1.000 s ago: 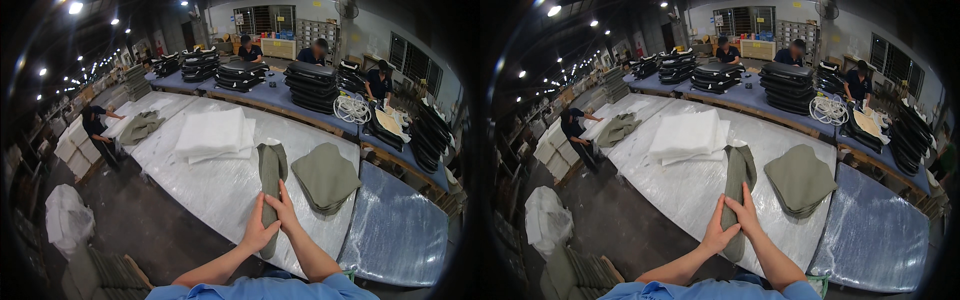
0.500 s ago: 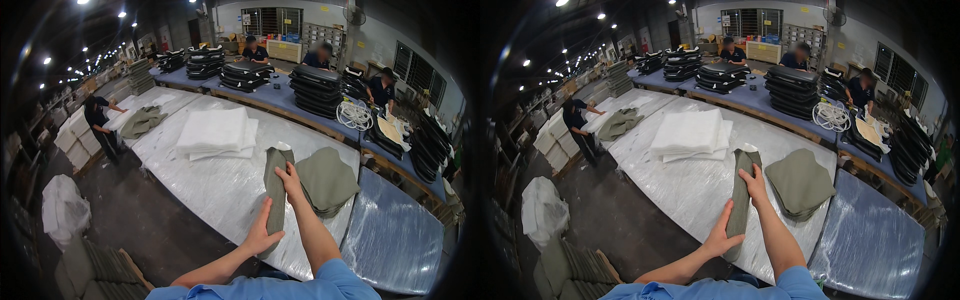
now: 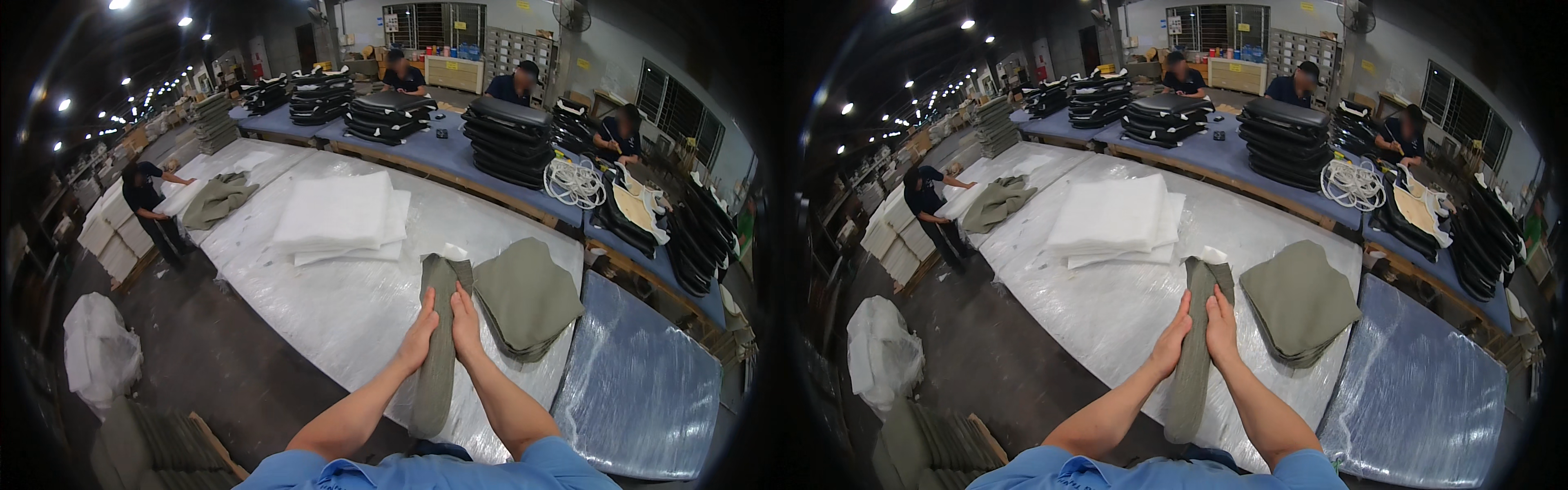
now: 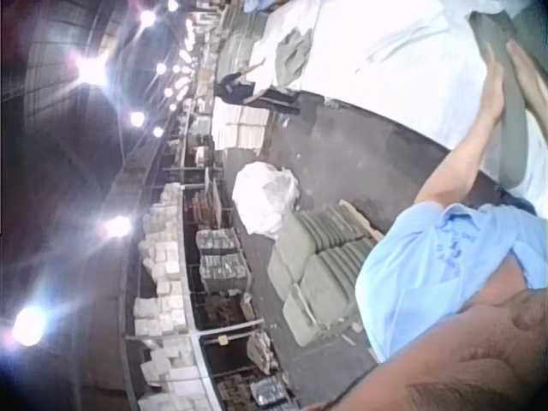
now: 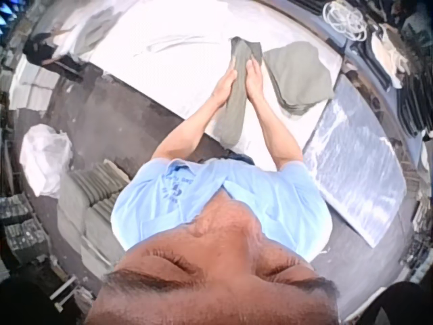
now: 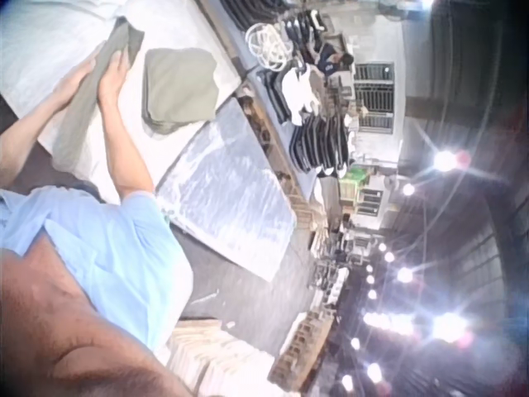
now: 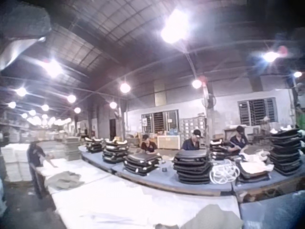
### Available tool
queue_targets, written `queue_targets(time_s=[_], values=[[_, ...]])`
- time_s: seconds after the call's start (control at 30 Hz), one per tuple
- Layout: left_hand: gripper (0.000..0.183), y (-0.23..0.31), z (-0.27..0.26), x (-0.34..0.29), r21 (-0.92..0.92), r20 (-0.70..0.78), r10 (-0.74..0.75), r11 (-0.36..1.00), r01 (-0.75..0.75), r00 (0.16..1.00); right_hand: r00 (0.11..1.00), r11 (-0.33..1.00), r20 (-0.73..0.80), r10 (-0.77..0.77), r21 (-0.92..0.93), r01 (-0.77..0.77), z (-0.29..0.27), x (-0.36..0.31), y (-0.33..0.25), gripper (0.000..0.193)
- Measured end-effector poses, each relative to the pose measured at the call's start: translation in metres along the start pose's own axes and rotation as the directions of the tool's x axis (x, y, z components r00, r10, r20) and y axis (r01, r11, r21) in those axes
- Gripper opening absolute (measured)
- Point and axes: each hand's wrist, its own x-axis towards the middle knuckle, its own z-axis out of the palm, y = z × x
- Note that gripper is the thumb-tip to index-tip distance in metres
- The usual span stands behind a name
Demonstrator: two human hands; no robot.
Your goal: The person folds a green fabric item on a table, then places it on a stack. They then pick up a white foam pad and place it on the table.
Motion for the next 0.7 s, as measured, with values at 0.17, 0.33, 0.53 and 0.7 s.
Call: queue_targets(time_s=[0.17,0.33,0.53,0.7], values=[[0.066,-0.012,-0.003,0.041,-0.075,0.016,-0.015,0.997,0.016,1.000,0.998,0.990,0.009,-0.060,-0.131,0.060,-0.009,-0.006,0.006,0.053],[0.070,-0.019,-0.013,0.081,-0.165,0.044,-0.052,0.985,0.058,0.998,0.988,0.962,-0.011,-0.157,-0.229,0.150,-0.020,0.000,0.008,0.050],[0.076,-0.035,-0.013,0.126,-0.307,0.070,-0.121,0.942,0.137,0.990,0.853,0.848,-0.258,-0.454,-0.419,0.325,-0.033,0.055,0.000,0.037],[0.068,-0.056,-0.021,0.142,-0.348,-0.005,-0.133,0.929,0.123,0.991,0.872,0.898,-0.275,-0.405,-0.302,0.321,-0.035,0.066,0.007,0.019]])
